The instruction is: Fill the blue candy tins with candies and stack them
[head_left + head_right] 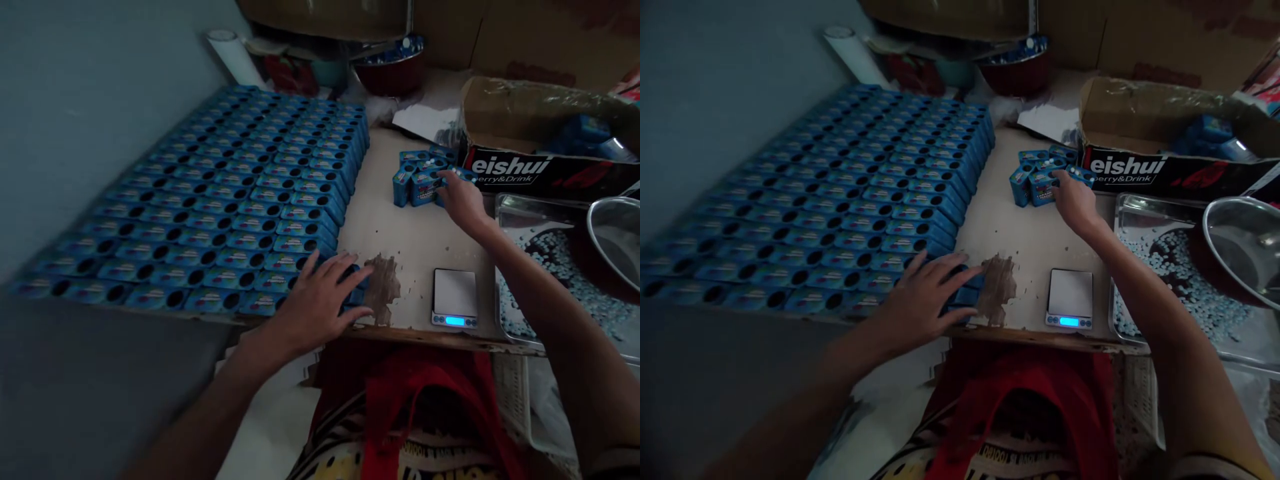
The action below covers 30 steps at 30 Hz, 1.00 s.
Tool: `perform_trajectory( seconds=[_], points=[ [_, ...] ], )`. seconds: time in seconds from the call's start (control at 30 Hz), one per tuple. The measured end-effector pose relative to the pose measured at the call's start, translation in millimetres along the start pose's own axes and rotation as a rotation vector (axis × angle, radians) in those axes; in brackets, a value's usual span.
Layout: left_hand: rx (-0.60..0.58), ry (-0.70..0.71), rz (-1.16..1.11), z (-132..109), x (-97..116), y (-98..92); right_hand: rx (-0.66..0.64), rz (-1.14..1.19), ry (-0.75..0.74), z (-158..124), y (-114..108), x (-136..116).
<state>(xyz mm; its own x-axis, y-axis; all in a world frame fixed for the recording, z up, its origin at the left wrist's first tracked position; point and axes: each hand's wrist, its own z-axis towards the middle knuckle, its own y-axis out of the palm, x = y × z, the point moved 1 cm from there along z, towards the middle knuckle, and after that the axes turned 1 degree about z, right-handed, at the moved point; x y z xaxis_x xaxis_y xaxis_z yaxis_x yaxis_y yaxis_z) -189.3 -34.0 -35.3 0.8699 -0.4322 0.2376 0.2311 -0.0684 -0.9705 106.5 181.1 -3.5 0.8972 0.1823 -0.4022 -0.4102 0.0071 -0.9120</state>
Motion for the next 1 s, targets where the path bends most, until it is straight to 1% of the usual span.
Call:
perform_trajectory(
  seconds=[0.03, 0.1, 0.2, 0.3, 0.37, 0.4, 0.5, 0.57, 0.6, 0.67, 0.73, 0.8, 0.87, 0.93, 1.0],
  points=[
    [0.027, -0.002, 0.009, -2, 3, 5.0, -0.043, -0.162, 0.008, 10, 4, -7],
    [0.070, -0.013, 0.004, -5, 5, 12.5, -0.121, -0.349, 0.030, 25, 10, -17],
    [0.097, -0.011, -0.021, -6, 5, 17.3, -0.154, -0.431, 0.033, 35, 17, -26],
    [0.110, -0.006, -0.043, -6, 3, 17.4, -0.168, -0.444, -0.001, 27, 11, -32],
    [0.121, -0.003, -0.059, -6, 2, 16.9, -0.172, -0.448, -0.035, 7, -3, -34],
    [0.123, 0.003, -0.065, -6, 1, 16.9, -0.171, -0.455, -0.047, -8, -12, -35],
    [0.123, 0.023, -0.066, -6, -1, 18.8, -0.155, -0.475, -0.052, -69, -43, -30],
    [0.121, 0.026, -0.064, -6, -4, 21.3, -0.170, -0.479, -0.047, -116, -57, -20],
    [0.119, 0.024, -0.063, -5, -6, 22.6, -0.196, -0.479, -0.046, -139, -60, -14],
    [0.109, 0.030, -0.055, -4, -9, 23.7, -0.267, -0.468, -0.050, -179, -58, -3],
    [0.110, 0.043, -0.014, -3, -9, 20.9, -0.321, -0.448, -0.047, -208, -50, 4],
    [0.142, 0.068, 0.050, -3, -5, 13.4, -0.329, -0.405, -0.029, -225, -42, 9],
    [0.225, 0.116, 0.106, -3, 3, 2.7, -0.278, -0.289, 0.002, -233, -39, 15],
    [0.331, 0.187, 0.128, -5, 16, -7.3, -0.150, -0.043, 0.055, -234, -44, 30],
    [0.422, 0.248, 0.130, -5, 31, -13.0, 0.019, 0.348, 0.165, -231, -55, 58]
  ],
)
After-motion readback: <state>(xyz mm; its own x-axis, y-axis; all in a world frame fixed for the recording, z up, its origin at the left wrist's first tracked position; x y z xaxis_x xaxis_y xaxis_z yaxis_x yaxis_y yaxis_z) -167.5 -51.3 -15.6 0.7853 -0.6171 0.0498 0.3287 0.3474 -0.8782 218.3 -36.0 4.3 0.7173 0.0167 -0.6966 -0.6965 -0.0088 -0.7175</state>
